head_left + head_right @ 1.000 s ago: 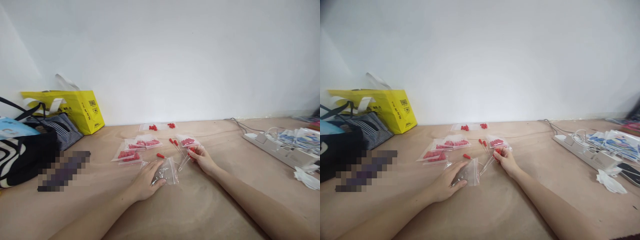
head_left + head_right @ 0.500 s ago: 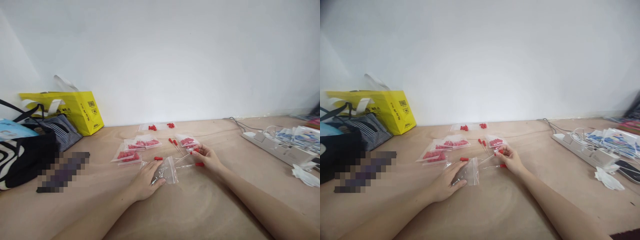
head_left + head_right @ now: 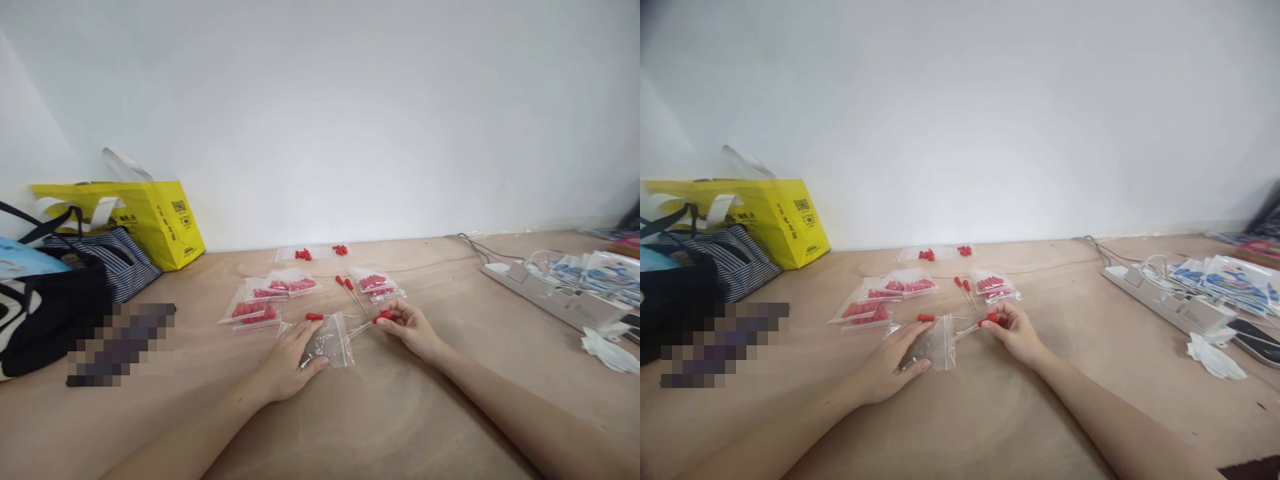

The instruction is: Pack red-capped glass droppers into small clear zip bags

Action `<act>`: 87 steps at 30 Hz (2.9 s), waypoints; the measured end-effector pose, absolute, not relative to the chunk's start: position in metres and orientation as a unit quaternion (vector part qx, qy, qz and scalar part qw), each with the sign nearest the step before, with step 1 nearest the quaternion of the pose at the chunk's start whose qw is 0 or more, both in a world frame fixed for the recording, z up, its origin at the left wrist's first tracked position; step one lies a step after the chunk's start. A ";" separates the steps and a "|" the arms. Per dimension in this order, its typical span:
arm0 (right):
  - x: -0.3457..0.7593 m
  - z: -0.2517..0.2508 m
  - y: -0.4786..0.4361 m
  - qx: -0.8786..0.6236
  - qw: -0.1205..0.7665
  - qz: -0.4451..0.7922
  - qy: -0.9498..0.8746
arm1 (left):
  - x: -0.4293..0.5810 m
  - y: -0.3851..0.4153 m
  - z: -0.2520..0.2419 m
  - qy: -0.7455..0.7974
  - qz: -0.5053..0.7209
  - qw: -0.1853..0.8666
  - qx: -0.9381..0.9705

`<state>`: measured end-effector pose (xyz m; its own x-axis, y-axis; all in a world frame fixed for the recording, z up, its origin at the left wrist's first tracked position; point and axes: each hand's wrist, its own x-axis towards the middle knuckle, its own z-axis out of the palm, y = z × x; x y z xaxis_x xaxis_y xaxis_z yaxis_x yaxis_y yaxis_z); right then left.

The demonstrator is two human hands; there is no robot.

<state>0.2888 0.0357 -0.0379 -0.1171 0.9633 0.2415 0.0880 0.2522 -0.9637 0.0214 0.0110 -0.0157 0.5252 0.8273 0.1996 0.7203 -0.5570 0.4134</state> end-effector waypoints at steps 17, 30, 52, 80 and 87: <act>0.235 -0.020 0.024 -0.410 0.236 0.166 -0.866 | 0.021 0.011 -0.017 0.421 0.215 0.145 0.869; 0.332 -0.014 0.067 -0.479 0.292 0.224 -0.797 | -0.001 0.009 -0.008 0.422 0.257 0.113 0.862; 0.332 -0.021 0.067 -0.436 0.264 0.208 -0.835 | -0.013 0.012 -0.014 0.473 0.144 0.171 0.852; 0.239 -0.033 0.067 -0.466 0.364 0.178 -0.787 | -0.017 0.015 -0.019 0.452 0.183 0.185 0.853; 0.248 -0.032 0.077 -0.526 0.269 0.117 -0.799 | -0.014 0.010 -0.012 0.473 0.167 0.194 0.843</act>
<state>0.2475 0.0771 -0.0320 -0.3033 0.9023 0.3065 0.7770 0.4204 -0.4686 -0.0139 0.0101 -0.0119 0.4979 0.8617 0.0979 0.7327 -0.4783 0.4841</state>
